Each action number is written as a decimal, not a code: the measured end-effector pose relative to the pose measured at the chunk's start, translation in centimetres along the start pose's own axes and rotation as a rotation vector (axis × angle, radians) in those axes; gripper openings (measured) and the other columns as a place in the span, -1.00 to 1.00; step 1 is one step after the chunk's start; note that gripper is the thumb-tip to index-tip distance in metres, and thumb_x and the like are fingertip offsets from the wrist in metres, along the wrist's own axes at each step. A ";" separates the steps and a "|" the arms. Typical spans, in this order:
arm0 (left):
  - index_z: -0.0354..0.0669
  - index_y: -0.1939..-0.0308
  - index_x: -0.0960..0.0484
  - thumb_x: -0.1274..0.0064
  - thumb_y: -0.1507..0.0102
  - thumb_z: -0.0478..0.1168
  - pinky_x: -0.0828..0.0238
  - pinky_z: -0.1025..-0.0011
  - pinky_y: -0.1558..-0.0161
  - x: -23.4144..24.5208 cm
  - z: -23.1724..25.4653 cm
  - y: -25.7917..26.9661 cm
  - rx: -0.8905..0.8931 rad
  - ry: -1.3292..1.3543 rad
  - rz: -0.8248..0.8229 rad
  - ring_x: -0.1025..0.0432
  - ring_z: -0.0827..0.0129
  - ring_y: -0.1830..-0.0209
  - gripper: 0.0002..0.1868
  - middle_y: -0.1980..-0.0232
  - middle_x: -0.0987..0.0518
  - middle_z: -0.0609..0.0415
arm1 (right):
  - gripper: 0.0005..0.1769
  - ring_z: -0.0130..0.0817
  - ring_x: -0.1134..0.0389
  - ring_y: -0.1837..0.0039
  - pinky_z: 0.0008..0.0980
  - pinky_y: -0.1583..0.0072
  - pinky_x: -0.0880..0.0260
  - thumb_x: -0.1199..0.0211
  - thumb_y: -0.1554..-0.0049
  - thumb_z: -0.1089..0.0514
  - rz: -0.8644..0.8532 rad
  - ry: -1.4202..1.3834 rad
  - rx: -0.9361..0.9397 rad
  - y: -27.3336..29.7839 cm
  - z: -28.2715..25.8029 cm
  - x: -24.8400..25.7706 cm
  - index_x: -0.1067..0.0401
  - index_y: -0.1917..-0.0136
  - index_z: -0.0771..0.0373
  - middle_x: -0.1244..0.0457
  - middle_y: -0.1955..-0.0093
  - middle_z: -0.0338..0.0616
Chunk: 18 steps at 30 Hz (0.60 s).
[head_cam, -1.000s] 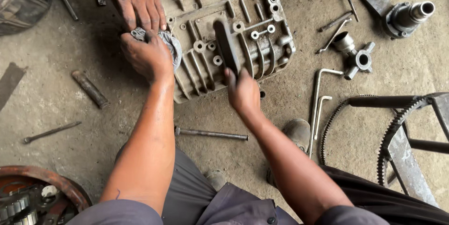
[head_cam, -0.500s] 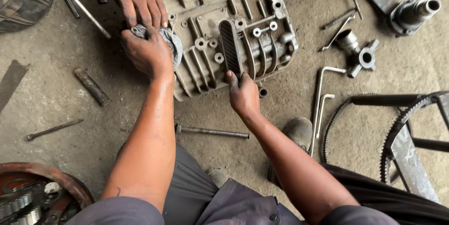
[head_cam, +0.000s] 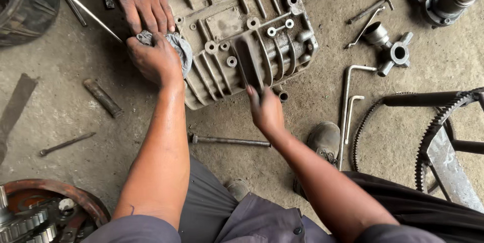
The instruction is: The person scrubs the surface of a metal engine block with a wire brush and wipes it with a cloth. The person removes debris from between the cooling fins while another person holds a tool against the casing.
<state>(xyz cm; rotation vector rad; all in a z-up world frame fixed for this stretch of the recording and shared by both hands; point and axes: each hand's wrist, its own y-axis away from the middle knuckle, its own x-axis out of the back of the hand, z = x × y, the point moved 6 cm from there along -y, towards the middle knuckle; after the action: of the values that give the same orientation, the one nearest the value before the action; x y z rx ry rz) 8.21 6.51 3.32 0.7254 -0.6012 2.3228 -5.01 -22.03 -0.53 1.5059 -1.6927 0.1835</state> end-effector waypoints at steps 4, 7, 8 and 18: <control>-0.31 -0.01 -0.44 -0.14 -0.30 0.03 -0.39 0.02 -0.01 0.2 0.7 -0.1 0.083 0.008 -0.042 -0.50 -0.12 -0.03 -0.53 0.01 -0.56 -0.23 | -0.43 -0.02 -0.44 0.28 -0.01 0.18 -0.41 -0.02 -0.24 -0.23 0.016 -0.056 0.012 3.5 2.1 0.1 -0.37 -0.21 0.29 -0.37 0.32 0.17; -0.32 -0.02 -0.43 -0.13 -0.33 0.04 -0.38 -0.01 -0.01 -0.4 0.1 -0.1 0.085 -0.048 -0.081 -0.48 -0.15 -0.05 -0.53 0.01 -0.57 -0.25 | -0.37 0.02 -0.41 0.24 -0.01 0.14 -0.41 -0.07 -0.35 -0.28 0.041 0.032 0.125 -0.6 -0.9 -0.3 -0.46 0.07 0.39 -0.35 0.26 0.19; -0.33 -0.03 -0.43 -0.13 -0.35 0.03 -0.37 -0.03 -0.02 -0.5 -0.5 0.3 0.071 -0.078 -0.089 -0.46 -0.18 -0.06 -0.53 0.01 -0.58 -0.26 | -0.36 0.03 -0.41 0.22 -0.01 0.12 -0.41 -0.08 -0.35 -0.28 0.008 0.014 0.136 -2.6 -2.0 -0.1 -0.45 0.08 0.41 -0.36 0.26 0.18; -0.38 -0.06 -0.40 -0.17 -0.32 -0.04 -0.35 -0.01 -0.08 -0.6 0.2 0.1 -0.051 -0.032 -0.041 -0.43 -0.17 -0.12 -0.52 -0.06 -0.50 -0.28 | -0.39 0.00 -0.43 0.27 0.03 0.18 -0.44 0.00 -0.27 -0.30 -0.046 -0.023 -0.014 1.1 0.4 0.0 -0.38 -0.13 0.32 -0.38 0.28 0.18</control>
<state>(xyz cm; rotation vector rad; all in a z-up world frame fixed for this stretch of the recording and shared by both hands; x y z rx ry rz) 8.61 6.03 3.10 0.7456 -0.6517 2.2535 -6.17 -21.93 -0.34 1.5399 -1.6730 0.1298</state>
